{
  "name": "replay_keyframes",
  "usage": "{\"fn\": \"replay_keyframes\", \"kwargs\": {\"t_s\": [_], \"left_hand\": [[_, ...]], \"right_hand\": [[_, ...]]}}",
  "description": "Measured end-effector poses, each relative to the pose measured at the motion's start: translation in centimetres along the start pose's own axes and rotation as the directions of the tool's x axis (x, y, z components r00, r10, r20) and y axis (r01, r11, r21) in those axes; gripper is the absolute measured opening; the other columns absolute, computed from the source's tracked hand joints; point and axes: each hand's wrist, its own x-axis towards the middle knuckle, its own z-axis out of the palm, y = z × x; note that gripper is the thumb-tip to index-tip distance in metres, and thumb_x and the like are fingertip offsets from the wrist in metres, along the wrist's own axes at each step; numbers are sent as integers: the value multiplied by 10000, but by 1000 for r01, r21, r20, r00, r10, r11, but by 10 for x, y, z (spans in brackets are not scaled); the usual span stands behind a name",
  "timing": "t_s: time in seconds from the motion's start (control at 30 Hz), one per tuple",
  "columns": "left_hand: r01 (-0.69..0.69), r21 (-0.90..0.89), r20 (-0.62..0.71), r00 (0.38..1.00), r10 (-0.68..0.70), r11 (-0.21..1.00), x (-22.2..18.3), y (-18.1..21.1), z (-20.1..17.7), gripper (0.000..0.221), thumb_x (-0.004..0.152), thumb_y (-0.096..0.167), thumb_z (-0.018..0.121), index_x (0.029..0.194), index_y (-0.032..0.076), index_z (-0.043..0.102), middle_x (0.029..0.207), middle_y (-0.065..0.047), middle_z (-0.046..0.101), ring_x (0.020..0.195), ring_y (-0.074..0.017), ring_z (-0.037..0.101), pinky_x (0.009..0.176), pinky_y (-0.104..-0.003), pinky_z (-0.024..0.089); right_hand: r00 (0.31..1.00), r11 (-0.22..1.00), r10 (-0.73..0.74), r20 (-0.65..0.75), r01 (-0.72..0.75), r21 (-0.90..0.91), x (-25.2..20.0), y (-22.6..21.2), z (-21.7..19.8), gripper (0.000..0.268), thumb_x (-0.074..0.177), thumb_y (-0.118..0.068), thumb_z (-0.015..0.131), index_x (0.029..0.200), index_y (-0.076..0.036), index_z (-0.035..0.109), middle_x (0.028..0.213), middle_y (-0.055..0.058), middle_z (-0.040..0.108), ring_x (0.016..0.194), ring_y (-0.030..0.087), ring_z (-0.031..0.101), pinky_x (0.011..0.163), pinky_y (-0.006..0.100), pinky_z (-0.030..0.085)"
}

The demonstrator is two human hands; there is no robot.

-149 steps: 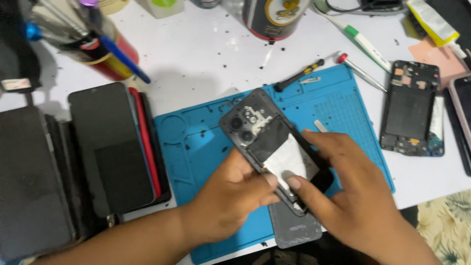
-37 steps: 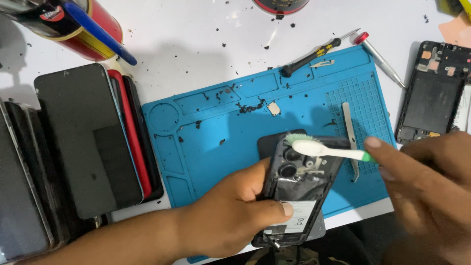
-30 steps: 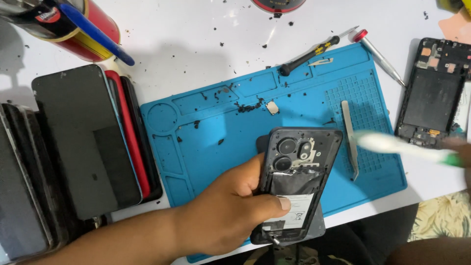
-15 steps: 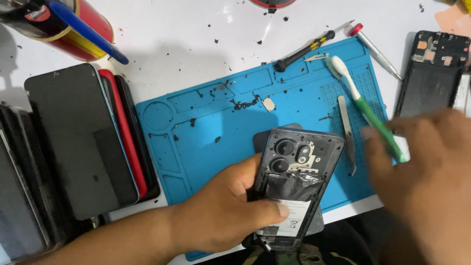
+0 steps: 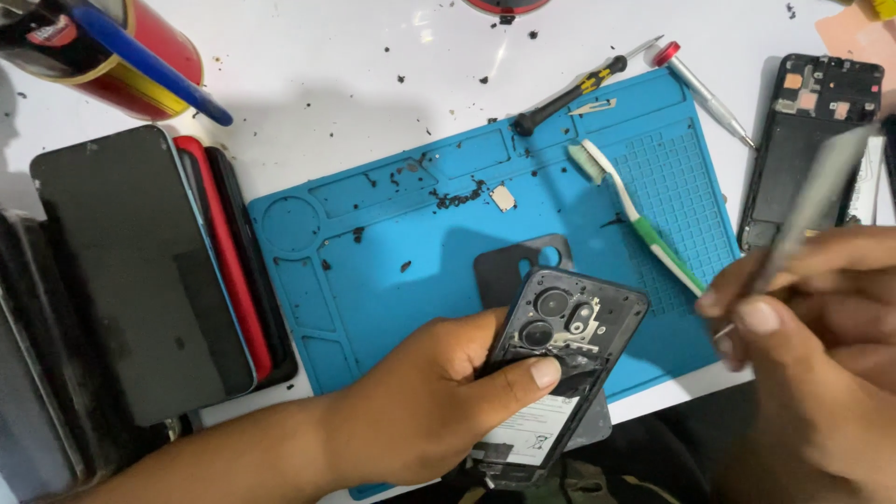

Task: Cleaning adhesive residue and dust from a mobile phone's back cover and internal components using a scraper and brush.

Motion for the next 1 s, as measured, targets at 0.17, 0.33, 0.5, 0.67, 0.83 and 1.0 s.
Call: {"fn": "replay_keyframes", "kwargs": {"t_s": [0.17,0.33,0.5,0.67,0.83,1.0], "left_hand": [[70,45,-50,996,-68,997,2,3,4,367,977,341,585,1278,174,710,614,46,394,575,-97,351,543,-307,315],[64,80,-82,995,-58,995,3,1,4,256,989,332,605,1143,156,708,627,53,412,591,-90,357,562,-304,323],[-10,72,-41,999,13,997,4,3,4,354,964,344,577,1232,154,711,894,66,631,824,-78,532,748,-276,466],[14,25,-24,1000,-13,1000,5,6,3,417,952,325,572,1308,151,700,1029,67,687,917,-66,564,810,-271,485],[-143,-11,40,989,143,990,9,-5,1,560,956,376,535,1463,142,583,1257,45,678,1143,-85,568,949,-317,469],[-129,31,40,991,128,991,9,-5,0,553,953,391,534,1453,159,579,1264,34,672,1148,-107,566,914,-344,473]], "right_hand": [[966,858,-249,-67,252,447,-4,27,12,314,1012,-107,671,1290,-225,585,1039,14,709,965,125,758,786,265,712],[763,773,-635,122,624,116,7,39,11,298,897,-97,764,1155,-95,613,1198,159,633,945,281,830,914,348,862],[811,827,-562,163,558,76,6,22,18,195,922,-96,703,1093,-100,608,1057,140,710,1010,326,804,934,380,761],[806,816,-574,144,577,26,8,12,28,135,888,-35,704,987,-56,614,1004,179,699,943,354,806,853,372,757],[790,811,-582,191,581,68,8,13,26,195,881,-23,732,1053,-45,643,1073,152,721,1029,315,813,916,356,763],[820,823,-555,139,566,-48,3,-6,37,190,858,-23,747,1011,-13,634,1015,175,713,993,342,794,895,356,745]]}}
